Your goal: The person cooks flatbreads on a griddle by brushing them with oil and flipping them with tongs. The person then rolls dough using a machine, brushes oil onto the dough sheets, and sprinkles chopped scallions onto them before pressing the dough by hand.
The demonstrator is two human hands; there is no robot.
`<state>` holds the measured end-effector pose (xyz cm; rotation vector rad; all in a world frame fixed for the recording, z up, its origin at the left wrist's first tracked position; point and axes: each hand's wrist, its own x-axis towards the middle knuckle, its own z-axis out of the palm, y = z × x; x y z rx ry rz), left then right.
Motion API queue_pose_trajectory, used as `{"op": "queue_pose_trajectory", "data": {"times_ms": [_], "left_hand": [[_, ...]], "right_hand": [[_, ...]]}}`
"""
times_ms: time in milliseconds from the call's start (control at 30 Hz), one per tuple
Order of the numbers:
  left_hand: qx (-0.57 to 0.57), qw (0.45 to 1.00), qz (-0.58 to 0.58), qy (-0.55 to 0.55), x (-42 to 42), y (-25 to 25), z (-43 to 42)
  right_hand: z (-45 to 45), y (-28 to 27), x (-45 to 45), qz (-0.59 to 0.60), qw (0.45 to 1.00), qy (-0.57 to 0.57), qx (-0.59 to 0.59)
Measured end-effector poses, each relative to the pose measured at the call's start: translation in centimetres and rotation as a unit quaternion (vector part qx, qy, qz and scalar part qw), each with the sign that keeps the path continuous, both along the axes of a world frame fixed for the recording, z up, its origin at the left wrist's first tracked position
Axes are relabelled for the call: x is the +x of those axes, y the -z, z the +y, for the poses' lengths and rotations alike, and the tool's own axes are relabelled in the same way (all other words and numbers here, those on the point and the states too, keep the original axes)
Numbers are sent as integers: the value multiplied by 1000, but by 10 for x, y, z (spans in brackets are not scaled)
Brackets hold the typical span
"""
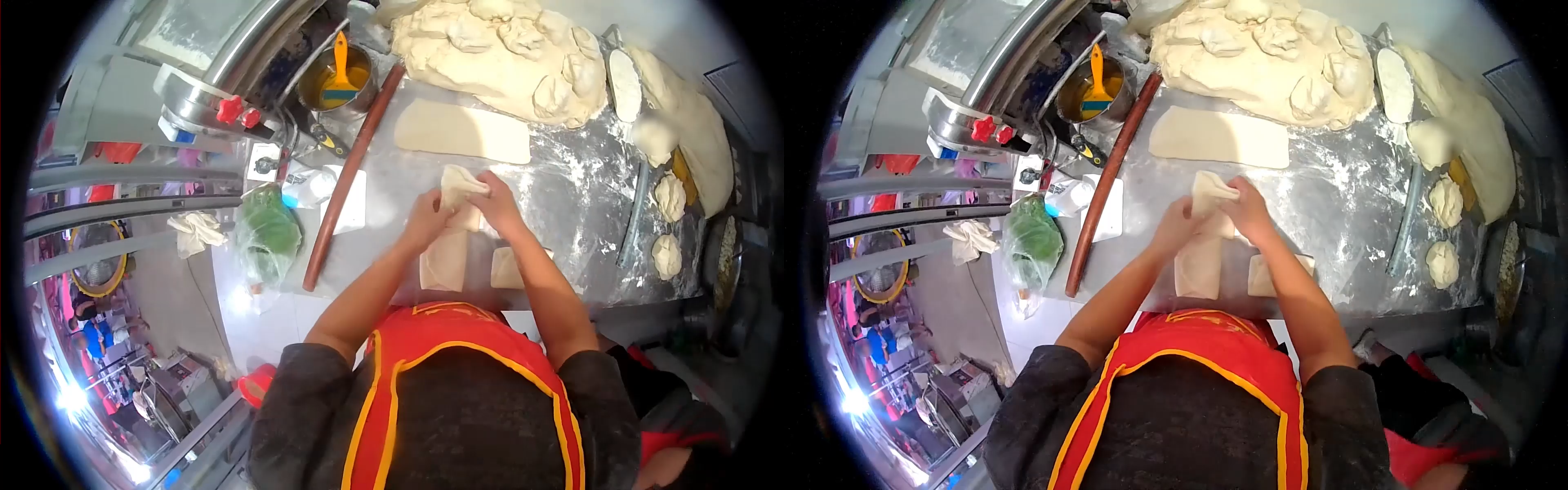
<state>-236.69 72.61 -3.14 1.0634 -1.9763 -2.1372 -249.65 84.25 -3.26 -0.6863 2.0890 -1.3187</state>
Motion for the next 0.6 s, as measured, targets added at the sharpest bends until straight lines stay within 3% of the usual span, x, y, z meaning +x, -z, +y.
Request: {"op": "queue_pose_trajectory", "data": {"times_ms": [67, 100, 200, 300, 400, 500, 600], "left_hand": [[-82, 994, 38, 57, -11, -2, -1], [-121, 987, 56, 85, -19, -3, -1], [-145, 981, 7, 129, -70, -39, 2], [-432, 896, -6, 105, -105, 0, 21], [-441, 893, 1, 86, -102, 23, 27], [-409, 889, -56, 197, -79, 18, -8], [-463, 867, -25, 183, -54, 15, -46]], "right_hand": [[13, -14, -2, -133, 985, 68, -91], [22, -28, -8, -185, 975, 106, -69], [43, -27, -27, -165, 963, 209, -46], [60, 15, -42, -97, 963, 250, 17], [66, 29, -27, -127, 963, 229, 63], [57, 8, 4, -236, 955, 165, 73], [49, -5, 8, 40, 980, 22, 195]]}}
